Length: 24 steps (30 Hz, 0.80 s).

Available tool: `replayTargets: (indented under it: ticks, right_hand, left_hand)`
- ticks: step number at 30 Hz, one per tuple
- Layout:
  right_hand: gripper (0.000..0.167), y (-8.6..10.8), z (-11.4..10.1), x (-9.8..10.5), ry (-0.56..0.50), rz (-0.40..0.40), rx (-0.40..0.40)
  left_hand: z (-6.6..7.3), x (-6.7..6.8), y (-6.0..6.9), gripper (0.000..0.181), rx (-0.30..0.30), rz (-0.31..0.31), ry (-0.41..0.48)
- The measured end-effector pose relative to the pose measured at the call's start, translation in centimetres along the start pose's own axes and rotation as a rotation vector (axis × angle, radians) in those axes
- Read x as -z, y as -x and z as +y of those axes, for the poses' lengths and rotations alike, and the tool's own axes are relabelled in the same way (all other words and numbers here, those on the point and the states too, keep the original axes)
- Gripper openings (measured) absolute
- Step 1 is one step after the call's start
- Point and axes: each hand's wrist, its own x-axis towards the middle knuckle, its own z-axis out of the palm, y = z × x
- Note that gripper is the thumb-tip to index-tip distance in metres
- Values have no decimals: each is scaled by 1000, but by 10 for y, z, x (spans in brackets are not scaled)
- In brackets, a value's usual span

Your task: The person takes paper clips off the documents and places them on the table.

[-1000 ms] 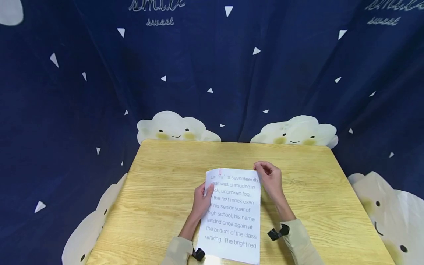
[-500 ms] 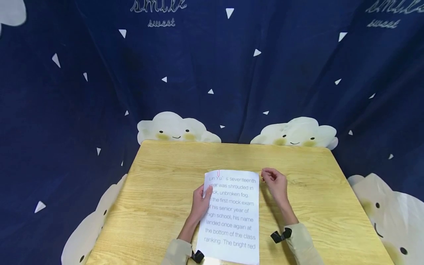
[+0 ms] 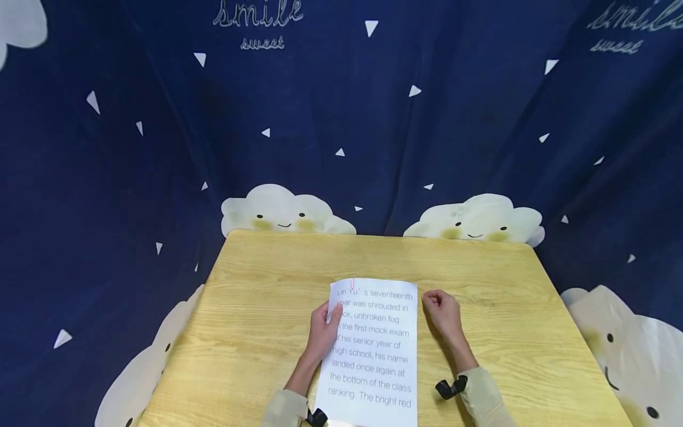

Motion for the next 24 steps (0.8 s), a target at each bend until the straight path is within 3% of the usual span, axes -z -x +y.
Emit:
replayTargets:
  ticks: [10,17,24]
  right_hand:
    - [16,3,4,-5,105,-1,-23]
    - [17,2,4,-12,191,73,-21]
    - [14,2,3,-18,196,105,-2]
  left_hand:
    - [-2,2,2,36,-19,-24,-16]
    - [-1,1,1,38,-13,-35,-4]
    - [-2,1,0,36,6,-28,13]
